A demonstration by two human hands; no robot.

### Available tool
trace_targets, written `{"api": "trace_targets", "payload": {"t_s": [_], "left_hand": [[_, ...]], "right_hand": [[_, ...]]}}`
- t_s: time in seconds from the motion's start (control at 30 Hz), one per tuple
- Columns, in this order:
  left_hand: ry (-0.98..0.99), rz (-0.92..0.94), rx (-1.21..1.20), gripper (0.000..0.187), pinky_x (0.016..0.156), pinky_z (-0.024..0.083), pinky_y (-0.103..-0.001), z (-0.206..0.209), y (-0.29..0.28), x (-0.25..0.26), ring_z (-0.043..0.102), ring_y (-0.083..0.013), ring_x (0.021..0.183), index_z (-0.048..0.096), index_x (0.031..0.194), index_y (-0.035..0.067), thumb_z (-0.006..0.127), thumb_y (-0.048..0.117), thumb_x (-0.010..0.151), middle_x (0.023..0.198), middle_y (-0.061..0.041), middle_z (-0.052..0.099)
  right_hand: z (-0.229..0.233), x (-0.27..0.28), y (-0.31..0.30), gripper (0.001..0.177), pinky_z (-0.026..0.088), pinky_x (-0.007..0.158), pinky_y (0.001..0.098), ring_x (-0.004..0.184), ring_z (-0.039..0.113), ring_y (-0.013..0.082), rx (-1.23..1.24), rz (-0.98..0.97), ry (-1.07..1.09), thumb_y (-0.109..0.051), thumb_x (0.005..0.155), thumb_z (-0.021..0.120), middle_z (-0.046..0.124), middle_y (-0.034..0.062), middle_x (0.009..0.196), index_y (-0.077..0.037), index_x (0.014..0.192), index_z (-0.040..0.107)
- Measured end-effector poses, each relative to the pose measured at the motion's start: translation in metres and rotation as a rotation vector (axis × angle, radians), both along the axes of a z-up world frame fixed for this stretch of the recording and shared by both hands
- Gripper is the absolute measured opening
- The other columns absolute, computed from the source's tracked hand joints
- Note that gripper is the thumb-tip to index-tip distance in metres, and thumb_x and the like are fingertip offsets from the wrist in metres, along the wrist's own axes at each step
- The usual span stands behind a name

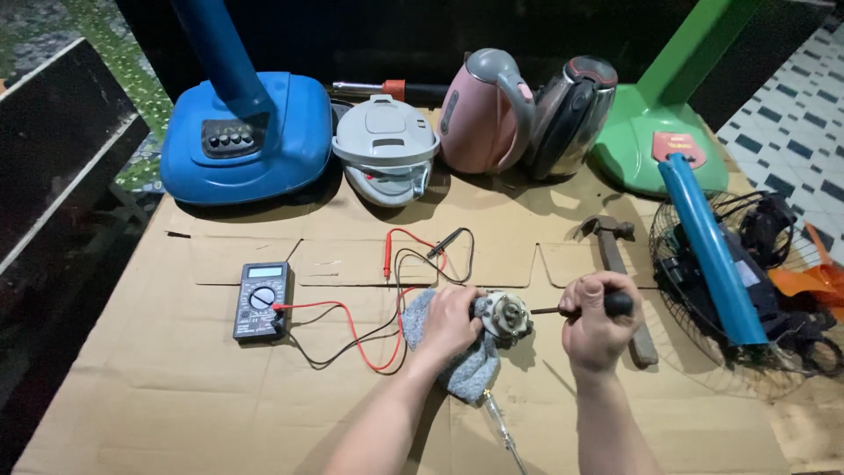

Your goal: The person uses a screwdriver to adjust a small electrical component held in the left hand over a cloth. The person repeatedly turns the screwdriver while holding the component steady, with a multimeter and other tools visible on the table.

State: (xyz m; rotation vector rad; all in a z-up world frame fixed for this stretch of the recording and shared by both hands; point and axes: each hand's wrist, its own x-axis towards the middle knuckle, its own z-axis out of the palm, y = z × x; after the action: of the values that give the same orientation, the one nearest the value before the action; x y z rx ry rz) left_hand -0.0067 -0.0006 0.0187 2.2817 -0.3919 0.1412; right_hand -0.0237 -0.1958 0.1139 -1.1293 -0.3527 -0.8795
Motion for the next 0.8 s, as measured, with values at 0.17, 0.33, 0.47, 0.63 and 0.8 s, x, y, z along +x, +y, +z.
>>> {"api": "trace_targets", "payload": {"t_s": [0.17,0.33,0.47,0.63,0.8], "left_hand": [[-0.006,0.013,0.051,0.041,0.099,0.046,-0.045,-0.008,-0.007,-0.001,0.063,-0.0295,0.115,0.067,0.114,0.023,0.072,0.025,0.073,0.108,-0.004,0.072],[0.016,0.016,0.031,0.044,0.1,0.046,-0.043,-0.011,-0.006,0.0,0.063,-0.0269,0.117,0.067,0.115,0.026,0.072,0.026,0.071,0.11,0.0,0.073],[0.015,0.012,0.022,0.044,0.1,0.045,-0.044,-0.014,-0.007,0.001,0.062,-0.0277,0.117,0.067,0.114,0.025,0.072,0.025,0.07,0.11,-0.001,0.073],[0.1,0.007,0.015,0.046,0.102,0.04,-0.044,0.001,-0.007,0.0,0.057,-0.0239,0.116,0.067,0.115,0.019,0.088,0.017,0.074,0.119,0.0,0.072],[0.075,-0.04,-0.012,0.04,0.102,0.046,-0.045,0.0,0.002,0.005,0.063,-0.0297,0.118,0.067,0.11,0.022,0.071,0.015,0.071,0.107,-0.002,0.074]], "right_hand": [[-0.006,0.001,0.0,0.02,0.048,0.047,0.0292,0.043,0.05,0.0197,0.017,-0.008,0.022,-0.01,0.105,0.064,0.038,0.0077,0.053,0.001,0.092,0.055],[-0.004,0.001,0.001,0.02,0.049,0.048,0.0284,0.043,0.051,0.0192,0.034,-0.034,0.056,-0.012,0.105,0.065,0.038,0.0067,0.053,0.0,0.092,0.056],[-0.001,-0.001,0.006,0.017,0.048,0.048,0.028,0.045,0.05,0.018,0.057,-0.105,0.07,-0.009,0.106,0.063,0.038,0.0059,0.055,0.0,0.094,0.055],[0.01,-0.012,0.007,0.018,0.047,0.052,0.0281,0.057,0.051,0.0171,0.026,-0.148,0.202,-0.009,0.105,0.061,0.048,0.0069,0.066,-0.006,0.089,0.055],[-0.013,0.008,-0.022,0.014,0.047,0.045,0.0277,0.042,0.049,0.0172,0.052,0.003,0.048,-0.01,0.106,0.06,0.037,0.0053,0.052,0.001,0.097,0.056]]}}
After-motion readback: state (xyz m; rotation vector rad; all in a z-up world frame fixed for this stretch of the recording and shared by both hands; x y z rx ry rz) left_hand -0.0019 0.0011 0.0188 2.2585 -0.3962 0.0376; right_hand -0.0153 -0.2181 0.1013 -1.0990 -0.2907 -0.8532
